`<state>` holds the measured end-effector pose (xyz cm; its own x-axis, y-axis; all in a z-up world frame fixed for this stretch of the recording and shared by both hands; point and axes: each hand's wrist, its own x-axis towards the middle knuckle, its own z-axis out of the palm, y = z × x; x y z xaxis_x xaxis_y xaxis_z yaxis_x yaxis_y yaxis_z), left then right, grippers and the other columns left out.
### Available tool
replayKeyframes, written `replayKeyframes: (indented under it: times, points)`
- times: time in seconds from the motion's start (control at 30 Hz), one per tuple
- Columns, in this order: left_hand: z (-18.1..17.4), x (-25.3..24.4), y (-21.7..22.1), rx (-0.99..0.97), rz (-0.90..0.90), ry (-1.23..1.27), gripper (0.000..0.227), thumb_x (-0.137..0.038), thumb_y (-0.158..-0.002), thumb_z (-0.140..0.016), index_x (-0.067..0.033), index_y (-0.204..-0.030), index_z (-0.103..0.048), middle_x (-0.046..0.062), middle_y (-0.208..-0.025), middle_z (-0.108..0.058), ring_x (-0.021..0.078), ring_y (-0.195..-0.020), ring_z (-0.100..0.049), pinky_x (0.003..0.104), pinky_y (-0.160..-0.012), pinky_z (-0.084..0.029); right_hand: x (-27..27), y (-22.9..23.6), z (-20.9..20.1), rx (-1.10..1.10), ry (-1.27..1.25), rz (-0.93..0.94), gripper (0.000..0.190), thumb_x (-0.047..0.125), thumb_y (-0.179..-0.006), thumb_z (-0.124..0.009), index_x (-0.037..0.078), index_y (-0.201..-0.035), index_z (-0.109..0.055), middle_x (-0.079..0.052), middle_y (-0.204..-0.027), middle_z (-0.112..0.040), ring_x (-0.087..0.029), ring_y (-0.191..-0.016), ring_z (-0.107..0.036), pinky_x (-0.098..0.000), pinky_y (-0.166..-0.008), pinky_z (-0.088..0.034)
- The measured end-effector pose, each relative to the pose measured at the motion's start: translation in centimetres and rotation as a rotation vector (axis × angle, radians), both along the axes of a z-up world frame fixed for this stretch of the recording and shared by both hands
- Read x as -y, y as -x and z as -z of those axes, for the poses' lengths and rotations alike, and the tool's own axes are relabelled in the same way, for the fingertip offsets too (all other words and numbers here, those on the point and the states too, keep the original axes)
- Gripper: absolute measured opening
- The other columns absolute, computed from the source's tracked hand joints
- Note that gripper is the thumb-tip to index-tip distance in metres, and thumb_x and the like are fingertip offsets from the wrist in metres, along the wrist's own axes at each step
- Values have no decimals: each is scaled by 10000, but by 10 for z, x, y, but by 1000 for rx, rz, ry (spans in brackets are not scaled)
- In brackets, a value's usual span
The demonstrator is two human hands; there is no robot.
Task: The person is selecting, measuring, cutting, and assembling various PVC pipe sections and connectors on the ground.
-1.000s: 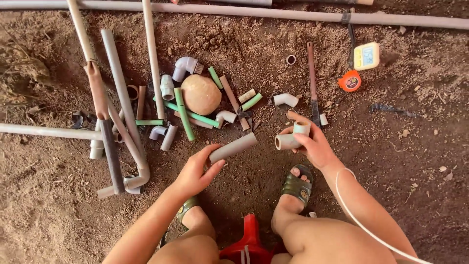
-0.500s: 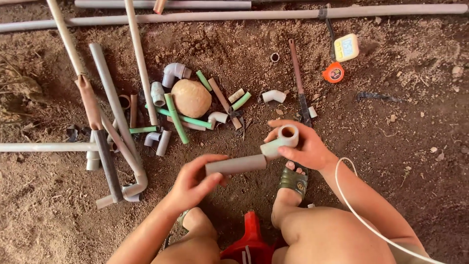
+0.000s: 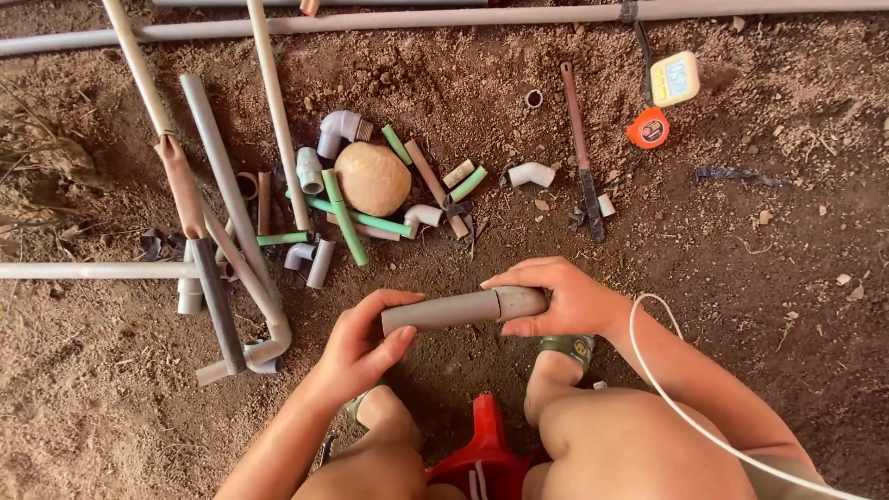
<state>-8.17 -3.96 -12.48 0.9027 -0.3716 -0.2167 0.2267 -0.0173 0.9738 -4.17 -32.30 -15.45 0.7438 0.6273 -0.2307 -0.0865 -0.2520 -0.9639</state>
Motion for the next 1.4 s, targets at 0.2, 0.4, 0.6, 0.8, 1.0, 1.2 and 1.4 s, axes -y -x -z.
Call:
replayKeyframes:
  times: [0.2,0.4,0.6,0.8,1.0,1.2,1.4]
  points:
    - [-12,-1,-3,-14,43,-111,321,-119,-819,-601,41,-1097,-616,193,-666,-670,170,-622,-585,362,-556,-538,-1,0,4,159,50,-20,551,409,-653,-812,62,-1062,-687,-109,-872,-710,-267,-830,-655,-388,-753,-505]
    - [-10,-3,-4,-36,91,-183,307,-154,-822,-599,-1,-1087,-635,184,-697,-689,192,-621,-594,363,-561,-524,1,0,5,289,85,-47,528,455,-665,-797,100,-1042,-694,-59,-830,-714,-226,-774,-642,-337,-740,-454]
    - [-1,-7,-3,-174,91,-221,225,-181,-847,-592,-23,-991,-662,108,-535,-589,145,-481,-515,281,-469,-448,-5,-2,4,415,136,-105,489,471,-714,-757,119,-1043,-679,-22,-803,-707,-188,-746,-651,-313,-722,-423]
    - [39,-12,6,-379,83,-583,357,-339,-888,-551,-10,-970,-661,148,-655,-633,231,-597,-613,339,-535,-499,-10,-2,44,277,431,-282,497,475,-754,-697,88,-1063,-665,-96,-883,-722,-238,-842,-685,-366,-795,-468]
    - [88,-47,20,109,248,-1284,357,-403,-872,-567,-52,-926,-609,117,-663,-643,252,-618,-669,365,-558,-555,-1,11,81,5,832,-446,540,488,-794,-623,79,-1147,-619,-146,-1032,-691,-304,-1002,-658,-417,-880,-502]
    - [122,-79,35,-73,310,-1221,417,-410,-891,-538,2,-825,-558,146,-601,-568,299,-569,-636,393,-533,-538,8,12,84,-151,971,-403,630,552,-827,-545,62,-1222,-577,-185,-1118,-660,-348,-1076,-623,-435,-897,-505]
    - [142,-107,31,-523,-39,-865,520,-559,-839,-540,-41,-866,-568,123,-625,-625,251,-580,-655,344,-540,-504,23,2,115,-227,1053,-237,727,568,-842,-512,-12,-1280,-529,-281,-1172,-612,-407,-1107,-593,-483,-892,-512]
